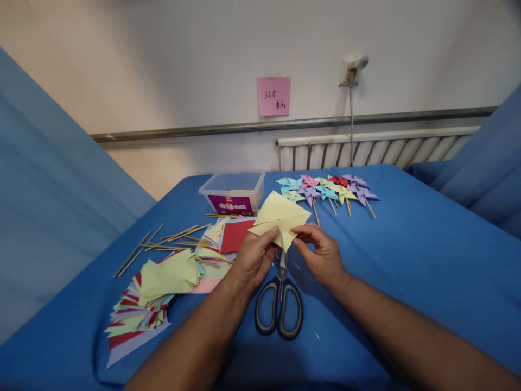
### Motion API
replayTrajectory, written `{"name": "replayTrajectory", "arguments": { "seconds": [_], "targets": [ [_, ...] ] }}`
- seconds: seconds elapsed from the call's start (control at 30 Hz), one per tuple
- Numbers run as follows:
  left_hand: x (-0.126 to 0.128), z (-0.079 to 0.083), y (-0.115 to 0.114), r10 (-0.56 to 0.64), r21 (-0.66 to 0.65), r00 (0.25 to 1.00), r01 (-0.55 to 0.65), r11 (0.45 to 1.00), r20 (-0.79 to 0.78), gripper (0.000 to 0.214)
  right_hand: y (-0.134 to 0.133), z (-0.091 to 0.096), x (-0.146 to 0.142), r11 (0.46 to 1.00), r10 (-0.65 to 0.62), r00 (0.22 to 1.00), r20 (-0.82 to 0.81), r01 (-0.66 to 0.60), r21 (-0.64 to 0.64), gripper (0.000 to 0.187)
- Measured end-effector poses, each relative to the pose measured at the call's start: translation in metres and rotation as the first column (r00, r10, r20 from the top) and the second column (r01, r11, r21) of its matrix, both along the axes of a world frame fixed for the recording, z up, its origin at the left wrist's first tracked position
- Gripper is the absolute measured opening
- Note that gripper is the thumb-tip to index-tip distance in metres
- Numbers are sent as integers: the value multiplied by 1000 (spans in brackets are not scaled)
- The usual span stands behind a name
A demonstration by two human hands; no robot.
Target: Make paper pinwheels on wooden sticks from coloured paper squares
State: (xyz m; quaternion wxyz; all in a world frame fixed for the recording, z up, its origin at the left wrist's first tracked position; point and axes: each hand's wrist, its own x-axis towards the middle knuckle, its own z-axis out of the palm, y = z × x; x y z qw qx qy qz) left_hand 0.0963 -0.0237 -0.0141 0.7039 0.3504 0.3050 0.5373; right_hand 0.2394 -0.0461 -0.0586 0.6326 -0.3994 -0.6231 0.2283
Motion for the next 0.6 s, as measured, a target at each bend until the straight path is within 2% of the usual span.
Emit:
{"name": "replayTrajectory", "arguments": {
  "seconds": [0.3,0.6],
  "targets": [
    [0,1,-1,7,23,1000,-6,1000,-9,46,1,2,3,1000,-15,999,37,15,-1,13],
    [1,4,-2,9,60,1000,-9,998,6,48,-1,4,0,996,-15,1000,-14,14,-86,6]
  ]
}}
